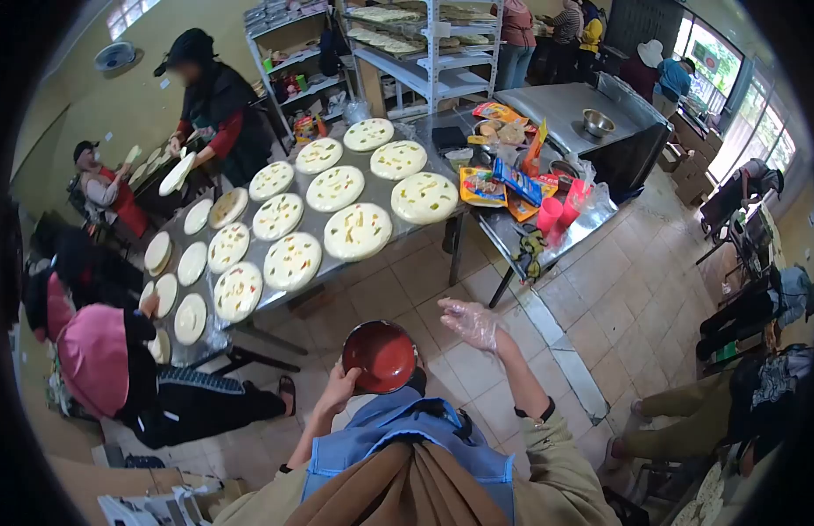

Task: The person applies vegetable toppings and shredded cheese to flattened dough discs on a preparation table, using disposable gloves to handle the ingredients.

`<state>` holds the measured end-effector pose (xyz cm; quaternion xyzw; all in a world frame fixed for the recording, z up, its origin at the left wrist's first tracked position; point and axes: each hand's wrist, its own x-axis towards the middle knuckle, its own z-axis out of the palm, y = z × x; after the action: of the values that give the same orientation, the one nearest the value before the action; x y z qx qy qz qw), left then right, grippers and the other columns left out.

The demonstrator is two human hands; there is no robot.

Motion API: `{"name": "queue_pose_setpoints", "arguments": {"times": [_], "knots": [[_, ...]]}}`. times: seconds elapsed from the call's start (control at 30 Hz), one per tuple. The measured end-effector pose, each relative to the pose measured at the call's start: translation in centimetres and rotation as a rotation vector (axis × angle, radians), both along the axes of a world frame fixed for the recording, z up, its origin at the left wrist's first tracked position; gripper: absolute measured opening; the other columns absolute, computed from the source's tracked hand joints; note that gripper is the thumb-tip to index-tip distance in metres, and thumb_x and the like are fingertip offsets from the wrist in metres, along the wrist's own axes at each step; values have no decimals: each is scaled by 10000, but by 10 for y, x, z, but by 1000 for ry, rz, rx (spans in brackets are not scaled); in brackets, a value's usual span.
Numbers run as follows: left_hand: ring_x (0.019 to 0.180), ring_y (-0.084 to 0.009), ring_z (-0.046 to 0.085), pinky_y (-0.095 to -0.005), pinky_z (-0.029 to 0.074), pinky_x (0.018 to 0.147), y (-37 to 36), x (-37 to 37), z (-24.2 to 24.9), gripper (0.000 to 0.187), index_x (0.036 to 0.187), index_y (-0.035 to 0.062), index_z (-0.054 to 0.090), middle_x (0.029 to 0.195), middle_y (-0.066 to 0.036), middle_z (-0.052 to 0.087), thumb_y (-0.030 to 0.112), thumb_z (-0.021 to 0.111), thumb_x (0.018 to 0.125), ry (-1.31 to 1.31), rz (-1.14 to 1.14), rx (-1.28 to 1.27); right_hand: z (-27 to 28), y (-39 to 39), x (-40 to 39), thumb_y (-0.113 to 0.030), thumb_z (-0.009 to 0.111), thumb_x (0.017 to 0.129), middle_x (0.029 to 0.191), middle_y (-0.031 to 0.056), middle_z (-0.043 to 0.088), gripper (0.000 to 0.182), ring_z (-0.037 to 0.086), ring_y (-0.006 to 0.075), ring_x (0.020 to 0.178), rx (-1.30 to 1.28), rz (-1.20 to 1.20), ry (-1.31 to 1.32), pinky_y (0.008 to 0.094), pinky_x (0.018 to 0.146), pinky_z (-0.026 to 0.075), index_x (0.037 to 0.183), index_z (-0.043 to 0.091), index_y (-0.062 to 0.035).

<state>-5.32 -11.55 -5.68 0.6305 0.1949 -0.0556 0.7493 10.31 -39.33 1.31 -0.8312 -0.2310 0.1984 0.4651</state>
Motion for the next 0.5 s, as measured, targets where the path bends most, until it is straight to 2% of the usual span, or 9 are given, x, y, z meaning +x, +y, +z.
{"name": "queue_pose_setpoints", "arguments": {"times": [0.03, 0.07, 0.2, 0.23, 0.3, 0.33, 0.43, 0.5], "knots": [[1036, -190, 515, -305, 408, 905, 4, 24, -1, 368, 1186, -19, 456, 1110, -114, 549, 4, 440, 819, -33, -21, 37, -2, -7, 26, -340, 506, 899, 1059, 141, 616, 421, 617, 215, 926, 42, -13, -91, 314, 768, 515, 1229, 505, -77], [1032, -185, 515, -300, 410, 898, 9, 47, -2, 360, 1178, -19, 462, 1105, -111, 550, 4, 442, 820, -65, -40, 70, 1, -14, 51, -330, 530, 884, 1099, 161, 603, 427, 578, 266, 1043, 24, -49, -55, 356, 886, 457, 1225, 511, -74], [994, -178, 528, -305, 430, 856, 18, 147, 6, 350, 1164, -12, 489, 1103, -108, 551, 17, 451, 817, -169, -104, 141, 8, -39, 152, -345, 555, 858, 1172, 191, 558, 461, 530, 340, 1087, -262, -73, -168, 399, 928, 410, 1230, 506, -78], [986, -179, 532, -308, 434, 847, 18, 166, 5, 350, 1163, -11, 492, 1104, -108, 551, 23, 454, 817, -194, -115, 158, 10, -41, 176, -342, 561, 855, 1176, 186, 555, 461, 531, 324, 1081, -313, -98, -267, 390, 917, 418, 1233, 505, -84], [1013, -196, 524, -316, 419, 880, 18, 208, 36, 355, 1169, -17, 489, 1127, -123, 549, 51, 465, 821, -68, -242, 95, 10, -43, 215, -334, 572, 849, 1184, 174, 549, 463, 534, 293, 1070, -410, -137, -440, 371, 896, 433, 1240, 502, -97], [1059, -210, 505, -308, 398, 918, 22, 229, 30, 428, 1246, -16, 429, 1166, -141, 533, 74, 471, 830, -87, -324, 169, 12, -41, 236, -343, 573, 842, 1182, 179, 546, 472, 536, 308, 1065, -453, -130, -455, 386, 890, 435, 1235, 499, -93], [933, -134, 538, -282, 440, 839, 10, 277, 39, 334, 1185, -29, 467, 1028, -77, 589, 74, 476, 868, -103, -255, 183, 36, -29, 307, -338, 569, 827, 1152, 190, 550, 471, 545, 345, 1038, -544, -88, -499, 420, 870, 441, 1219, 497, -88], [958, -140, 530, -283, 431, 858, 4, 307, 41, 363, 1202, -47, 437, 1064, -97, 573, 97, 483, 873, -79, -243, 209, 47, -15, 358, -293, 559, 825, 1103, 191, 571, 436, 555, 358, 1004, -567, -41, -492, 427, 852, 448, 1207, 506, -88]]}}
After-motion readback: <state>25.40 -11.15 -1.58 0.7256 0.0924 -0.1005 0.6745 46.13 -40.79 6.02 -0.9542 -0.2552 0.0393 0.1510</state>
